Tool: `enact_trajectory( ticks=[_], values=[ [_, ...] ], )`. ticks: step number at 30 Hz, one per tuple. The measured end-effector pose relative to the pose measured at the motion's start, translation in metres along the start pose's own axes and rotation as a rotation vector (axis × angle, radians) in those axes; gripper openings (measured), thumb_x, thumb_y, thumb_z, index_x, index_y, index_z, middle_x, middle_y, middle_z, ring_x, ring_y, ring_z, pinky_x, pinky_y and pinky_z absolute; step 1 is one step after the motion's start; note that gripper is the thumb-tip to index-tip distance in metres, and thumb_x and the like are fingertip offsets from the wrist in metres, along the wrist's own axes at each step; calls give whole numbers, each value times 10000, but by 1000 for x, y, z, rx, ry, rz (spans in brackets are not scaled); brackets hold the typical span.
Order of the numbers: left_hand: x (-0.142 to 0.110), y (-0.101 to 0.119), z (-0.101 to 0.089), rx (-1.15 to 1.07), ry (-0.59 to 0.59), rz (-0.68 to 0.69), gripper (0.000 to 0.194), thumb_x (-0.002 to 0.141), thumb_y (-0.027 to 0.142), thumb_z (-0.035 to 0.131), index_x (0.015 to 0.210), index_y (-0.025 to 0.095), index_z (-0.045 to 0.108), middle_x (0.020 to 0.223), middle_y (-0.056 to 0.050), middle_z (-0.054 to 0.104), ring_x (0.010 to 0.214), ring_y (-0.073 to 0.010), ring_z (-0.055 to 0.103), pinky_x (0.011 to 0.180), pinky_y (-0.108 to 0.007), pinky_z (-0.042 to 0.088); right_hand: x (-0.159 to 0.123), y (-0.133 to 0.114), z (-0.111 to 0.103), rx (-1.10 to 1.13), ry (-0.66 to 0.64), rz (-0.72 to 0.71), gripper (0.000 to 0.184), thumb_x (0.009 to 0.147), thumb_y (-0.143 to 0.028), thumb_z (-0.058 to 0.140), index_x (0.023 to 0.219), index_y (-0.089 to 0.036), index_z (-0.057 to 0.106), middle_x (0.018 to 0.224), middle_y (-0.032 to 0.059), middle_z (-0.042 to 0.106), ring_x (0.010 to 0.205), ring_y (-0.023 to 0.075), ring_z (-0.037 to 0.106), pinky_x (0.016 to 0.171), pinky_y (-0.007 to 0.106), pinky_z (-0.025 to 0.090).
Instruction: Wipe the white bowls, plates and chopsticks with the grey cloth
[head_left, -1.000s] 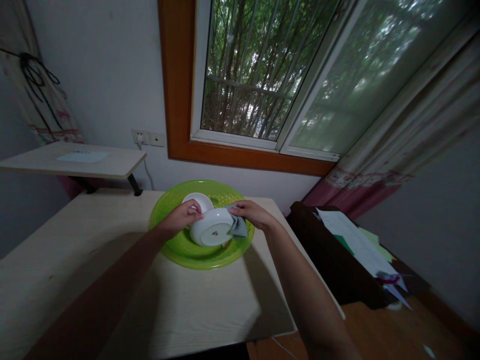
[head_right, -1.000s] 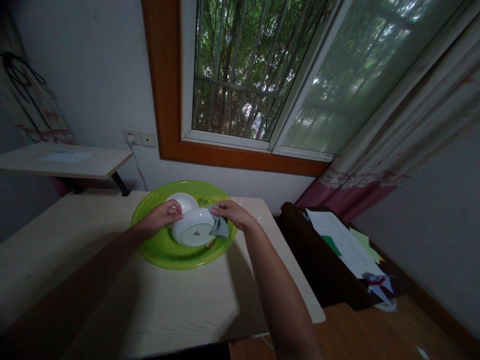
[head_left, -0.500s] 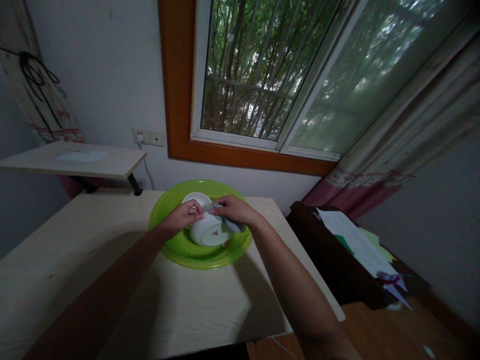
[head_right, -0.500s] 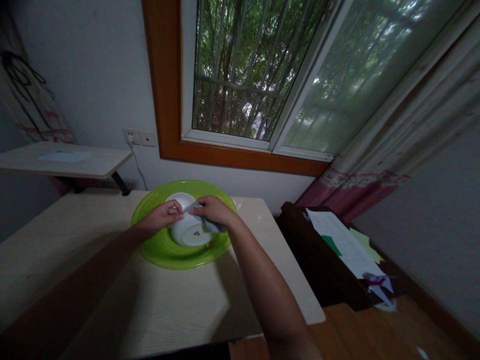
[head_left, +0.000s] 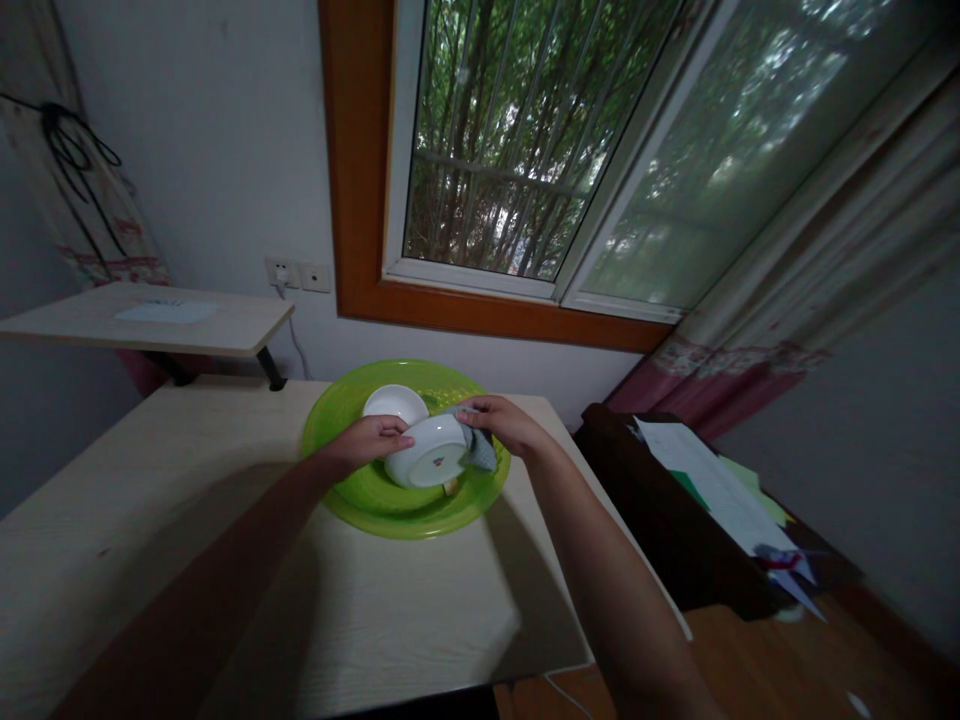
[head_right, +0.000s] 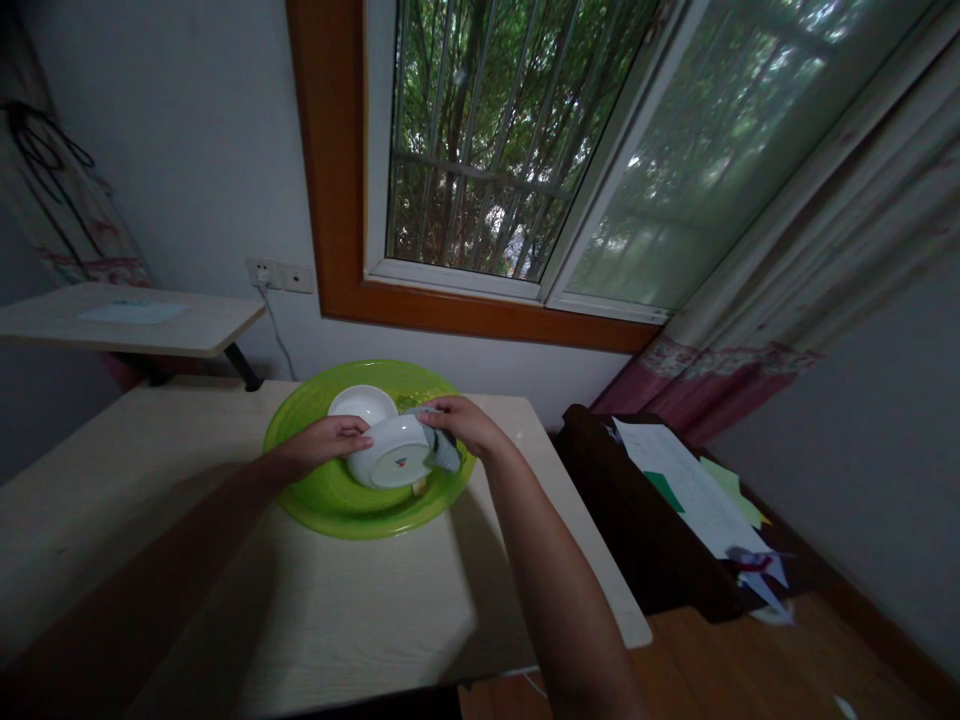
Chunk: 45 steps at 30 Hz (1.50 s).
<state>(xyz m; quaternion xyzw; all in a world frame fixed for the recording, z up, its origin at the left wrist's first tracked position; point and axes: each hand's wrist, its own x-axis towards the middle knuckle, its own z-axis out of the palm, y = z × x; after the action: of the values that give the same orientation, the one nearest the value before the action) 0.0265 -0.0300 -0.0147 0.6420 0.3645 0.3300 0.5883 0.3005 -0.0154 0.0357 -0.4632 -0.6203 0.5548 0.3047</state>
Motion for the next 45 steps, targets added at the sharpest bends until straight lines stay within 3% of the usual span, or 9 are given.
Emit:
enact_trajectory(
  ticks=[4,8,18,24,30,38,45],
  values=[
    [-1,2,1,21,35,-17,332,704,420,805,872,149,714,839,-63,736,786,-193,658,706,-278,465,-8,2,-9,61,-23,7,519,633,-517,858,942,-120,731,829,48,706,699,139,571,663,261,442],
    [-2,4,2,16,78,-8,323,666,394,825,843,145,717,812,-65,731,759,-190,657,691,-279,469,-11,-3,-5,1,-31,-28,480,654,-506,846,932,-130,734,840,40,704,722,140,567,668,255,435],
    [0,5,3,-14,98,-35,359,622,386,848,854,140,728,810,-66,739,755,-195,664,690,-287,481,4,-31,25,-385,-154,-117,401,750,-515,763,922,-153,763,806,13,709,693,142,576,658,249,432],
    [-3,10,4,-9,119,-36,310,617,342,845,821,145,720,792,-59,742,758,-194,670,709,-286,479,13,-36,38,-577,-131,-196,401,782,-543,732,877,-156,781,820,34,735,721,161,605,642,247,420],
    [-2,7,5,-28,111,-50,370,596,385,857,837,140,719,817,-72,746,767,-205,671,691,-291,477,6,-27,27,-397,-173,-146,448,760,-582,741,908,-160,761,801,7,708,709,146,584,662,242,437],
    [-1,7,3,-46,107,-39,347,630,378,844,834,135,704,807,-65,730,744,-186,655,669,-268,452,-7,-5,2,-93,-107,-35,468,711,-554,800,903,-136,716,803,15,681,690,129,551,640,245,414],
    [-1,9,-2,-88,124,-47,391,630,403,851,865,128,702,763,-35,691,669,-144,598,603,-237,412,-6,6,4,167,-54,-11,448,651,-482,871,880,-140,692,773,0,670,690,121,570,654,241,444]
  ],
)
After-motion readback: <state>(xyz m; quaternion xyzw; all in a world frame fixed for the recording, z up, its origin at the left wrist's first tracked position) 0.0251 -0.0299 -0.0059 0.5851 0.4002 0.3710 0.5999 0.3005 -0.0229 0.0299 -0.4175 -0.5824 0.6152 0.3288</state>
